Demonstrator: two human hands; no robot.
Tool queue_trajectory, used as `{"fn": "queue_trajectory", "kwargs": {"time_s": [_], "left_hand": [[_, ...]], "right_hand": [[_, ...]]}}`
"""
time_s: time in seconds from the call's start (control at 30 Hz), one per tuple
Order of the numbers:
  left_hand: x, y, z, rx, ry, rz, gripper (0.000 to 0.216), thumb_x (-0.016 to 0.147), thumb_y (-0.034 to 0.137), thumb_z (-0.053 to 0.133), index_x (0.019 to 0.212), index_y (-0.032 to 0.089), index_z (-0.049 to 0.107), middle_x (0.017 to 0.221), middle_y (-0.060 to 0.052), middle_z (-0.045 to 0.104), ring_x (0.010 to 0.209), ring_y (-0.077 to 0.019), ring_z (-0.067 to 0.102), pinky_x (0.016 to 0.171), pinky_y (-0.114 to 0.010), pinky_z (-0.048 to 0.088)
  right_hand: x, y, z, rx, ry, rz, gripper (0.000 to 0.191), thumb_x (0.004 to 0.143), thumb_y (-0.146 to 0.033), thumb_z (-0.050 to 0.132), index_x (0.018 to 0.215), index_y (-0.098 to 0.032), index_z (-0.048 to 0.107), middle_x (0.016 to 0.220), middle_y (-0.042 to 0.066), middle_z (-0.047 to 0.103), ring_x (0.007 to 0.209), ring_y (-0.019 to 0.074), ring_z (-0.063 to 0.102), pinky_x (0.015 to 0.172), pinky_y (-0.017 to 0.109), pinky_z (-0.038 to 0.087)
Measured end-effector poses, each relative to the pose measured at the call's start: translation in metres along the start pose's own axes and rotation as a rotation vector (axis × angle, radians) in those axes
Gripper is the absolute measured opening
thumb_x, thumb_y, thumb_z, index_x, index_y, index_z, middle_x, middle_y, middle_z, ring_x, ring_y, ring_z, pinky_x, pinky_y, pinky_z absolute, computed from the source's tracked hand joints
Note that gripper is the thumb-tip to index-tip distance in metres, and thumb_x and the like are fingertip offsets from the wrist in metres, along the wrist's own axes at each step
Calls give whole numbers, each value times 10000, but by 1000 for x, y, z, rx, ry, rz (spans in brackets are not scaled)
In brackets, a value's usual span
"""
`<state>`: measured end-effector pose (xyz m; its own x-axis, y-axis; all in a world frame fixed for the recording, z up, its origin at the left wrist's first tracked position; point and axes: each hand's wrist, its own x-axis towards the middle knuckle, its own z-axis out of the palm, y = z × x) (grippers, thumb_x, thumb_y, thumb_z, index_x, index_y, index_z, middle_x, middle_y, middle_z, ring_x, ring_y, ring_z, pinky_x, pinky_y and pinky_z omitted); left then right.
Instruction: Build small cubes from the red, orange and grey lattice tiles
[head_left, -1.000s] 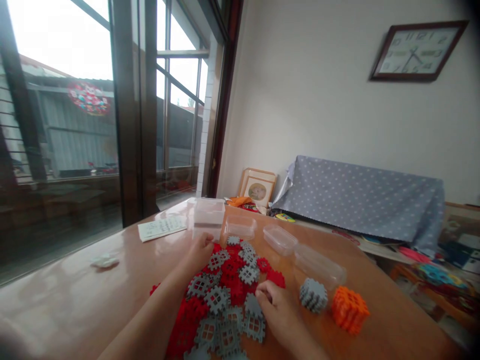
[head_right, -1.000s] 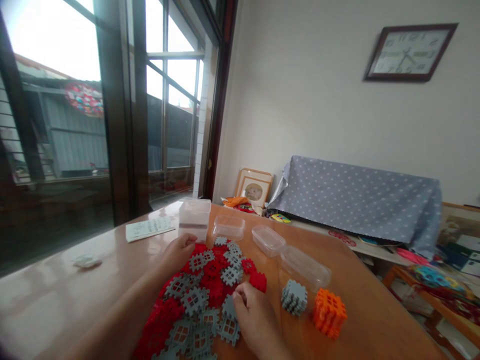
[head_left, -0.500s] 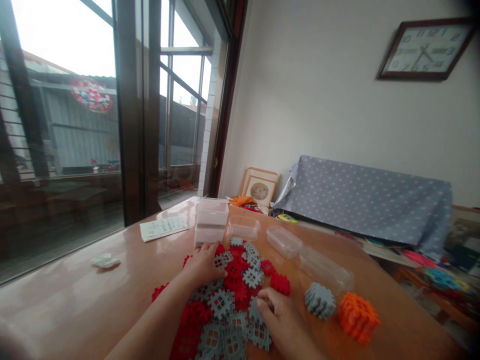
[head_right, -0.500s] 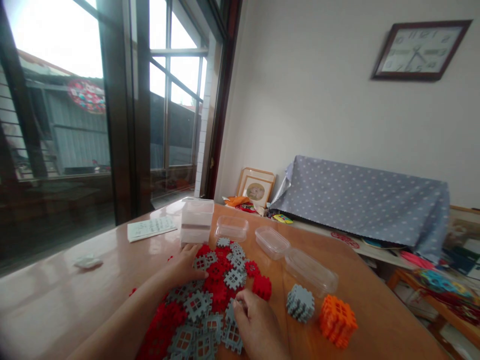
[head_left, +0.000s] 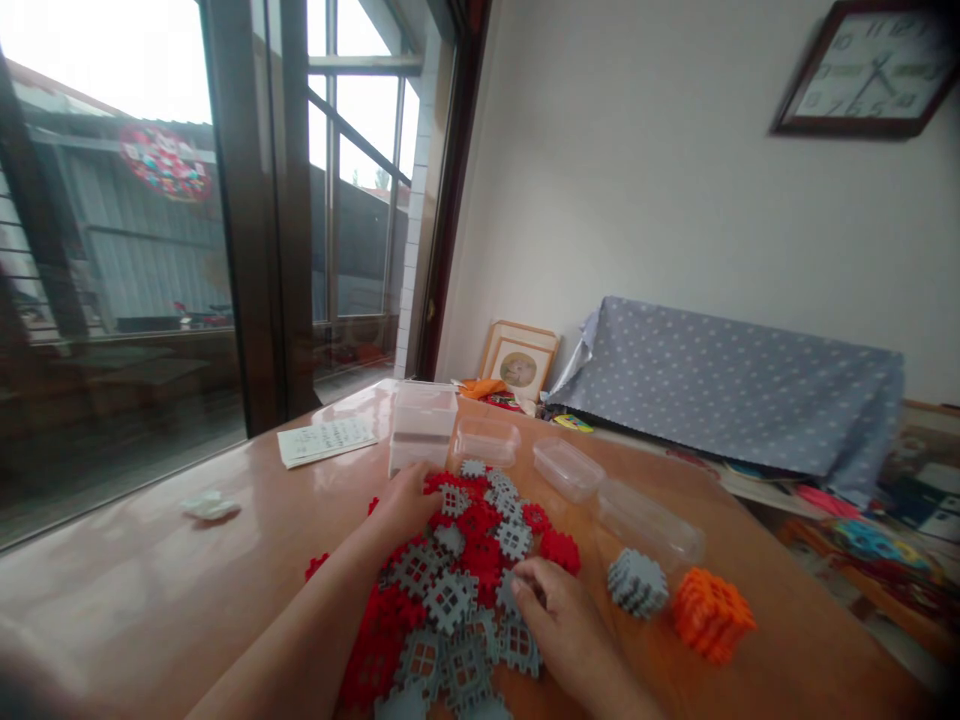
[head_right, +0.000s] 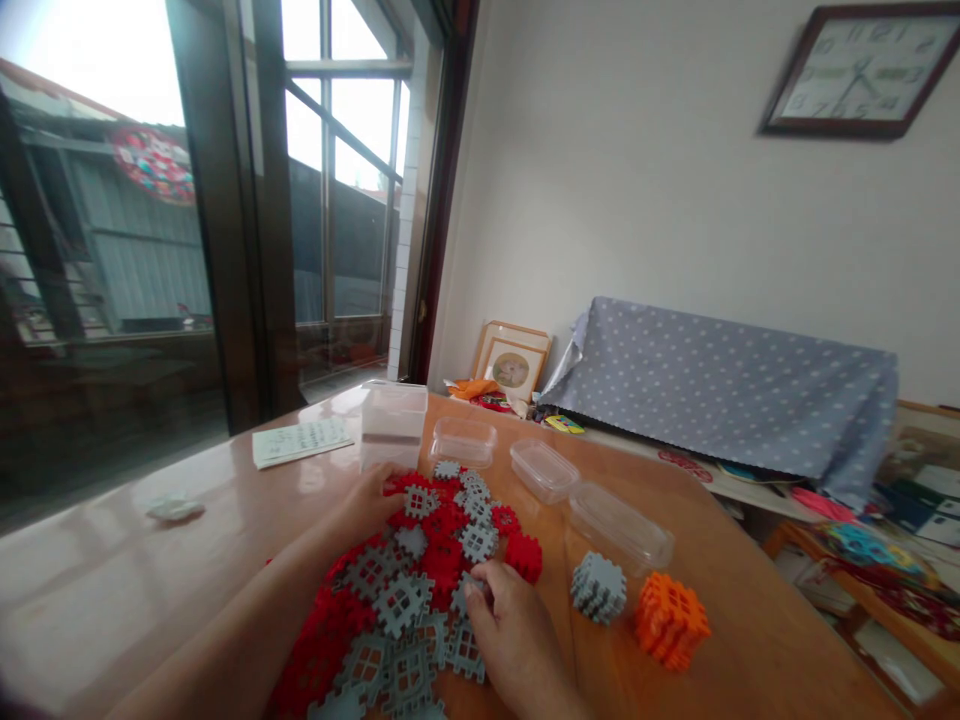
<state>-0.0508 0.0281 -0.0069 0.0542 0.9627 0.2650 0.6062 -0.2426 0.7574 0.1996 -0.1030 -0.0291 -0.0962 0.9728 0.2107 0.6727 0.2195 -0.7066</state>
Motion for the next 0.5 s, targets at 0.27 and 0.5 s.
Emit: {"fn": "queue_trajectory", "kwargs": {"time_s": [0.27,0.5], "left_hand": [[-4,16,-1,-725,-122,-123,333,758,263,653,1077,173,632,884,-34,729,701,-153,653,650,-263,498],[-1,14,-2,-898,-97,-156,276,767,280,670,1022,178,635,1006,-66,724,911,-174,686,821,-293,517]], "right_hand": [[1,-2,1,-22,-25,-32,227,971,-364,498,992,-232,681,938,32,711,872,202,651,755,283,424],[-3,-3,-1,-15,-38,-26,215,978,-366,499,993,-243,675,937,15,704,876,192,648,760,278,425]]}}
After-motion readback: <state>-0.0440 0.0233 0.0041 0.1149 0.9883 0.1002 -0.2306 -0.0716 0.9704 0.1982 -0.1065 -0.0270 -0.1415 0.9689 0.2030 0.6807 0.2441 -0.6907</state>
